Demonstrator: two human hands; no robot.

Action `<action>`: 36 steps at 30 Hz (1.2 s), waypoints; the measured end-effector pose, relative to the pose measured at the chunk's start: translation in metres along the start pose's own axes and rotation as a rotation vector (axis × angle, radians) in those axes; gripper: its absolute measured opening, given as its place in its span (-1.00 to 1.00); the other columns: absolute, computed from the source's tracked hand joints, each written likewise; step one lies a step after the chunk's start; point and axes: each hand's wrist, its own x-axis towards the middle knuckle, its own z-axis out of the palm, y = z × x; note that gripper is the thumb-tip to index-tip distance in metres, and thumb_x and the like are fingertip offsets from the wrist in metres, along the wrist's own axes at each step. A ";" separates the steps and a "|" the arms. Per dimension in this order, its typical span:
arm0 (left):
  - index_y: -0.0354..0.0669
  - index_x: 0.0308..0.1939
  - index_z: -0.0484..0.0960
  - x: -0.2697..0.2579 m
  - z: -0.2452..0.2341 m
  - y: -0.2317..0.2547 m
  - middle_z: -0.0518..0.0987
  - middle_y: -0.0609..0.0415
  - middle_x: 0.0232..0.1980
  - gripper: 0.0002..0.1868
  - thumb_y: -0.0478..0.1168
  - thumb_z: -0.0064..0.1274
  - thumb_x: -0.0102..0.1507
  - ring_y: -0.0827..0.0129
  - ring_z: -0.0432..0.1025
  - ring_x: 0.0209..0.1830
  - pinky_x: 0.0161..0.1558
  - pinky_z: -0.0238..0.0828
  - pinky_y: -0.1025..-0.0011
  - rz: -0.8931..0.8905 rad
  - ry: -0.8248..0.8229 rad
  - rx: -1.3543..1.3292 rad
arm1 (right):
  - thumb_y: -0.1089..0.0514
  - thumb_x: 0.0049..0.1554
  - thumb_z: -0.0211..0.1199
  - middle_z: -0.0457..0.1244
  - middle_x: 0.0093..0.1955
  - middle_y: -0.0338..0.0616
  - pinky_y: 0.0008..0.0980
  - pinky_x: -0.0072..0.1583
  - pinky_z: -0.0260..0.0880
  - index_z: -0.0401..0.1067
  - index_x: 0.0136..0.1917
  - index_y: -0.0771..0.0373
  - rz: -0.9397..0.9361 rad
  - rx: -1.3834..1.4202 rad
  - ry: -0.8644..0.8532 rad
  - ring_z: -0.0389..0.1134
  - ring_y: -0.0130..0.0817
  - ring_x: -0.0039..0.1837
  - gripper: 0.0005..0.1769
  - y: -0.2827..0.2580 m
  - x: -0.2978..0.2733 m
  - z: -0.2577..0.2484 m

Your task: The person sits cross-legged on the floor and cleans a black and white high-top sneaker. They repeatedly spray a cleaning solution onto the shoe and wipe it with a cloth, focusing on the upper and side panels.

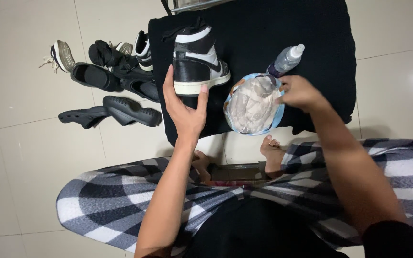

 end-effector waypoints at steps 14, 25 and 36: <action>-0.31 0.51 0.23 0.006 0.011 0.012 0.39 -0.23 0.35 -0.18 -0.15 0.30 0.29 0.00 0.39 0.36 0.39 0.33 0.18 0.084 -0.013 0.075 | -0.18 0.44 -0.28 0.36 0.18 -0.03 -0.33 0.26 0.36 0.45 0.25 0.32 -0.544 0.546 0.717 0.39 -0.30 0.23 -0.36 -0.030 -0.015 -0.003; -0.33 0.48 0.24 0.000 0.019 0.021 0.39 -0.28 0.33 -0.19 -0.18 0.29 0.25 -0.08 0.40 0.32 0.34 0.37 0.15 0.155 -0.032 0.086 | -0.27 0.42 -0.09 0.30 -0.26 -0.05 -0.26 -0.05 0.49 0.40 -0.15 0.30 -0.868 1.015 0.656 0.39 -0.27 -0.20 -0.37 -0.019 0.061 0.012; -0.35 0.48 0.23 -0.014 0.017 0.014 0.39 -0.32 0.35 -0.18 -0.19 0.29 0.23 -0.12 0.40 0.34 0.34 0.38 0.14 0.276 -0.030 0.108 | -0.71 0.14 -0.38 0.33 -0.28 0.25 -0.04 -0.03 0.51 0.48 -0.18 0.52 -0.800 1.278 -0.802 0.41 0.11 -0.22 0.20 -0.111 -0.030 -0.003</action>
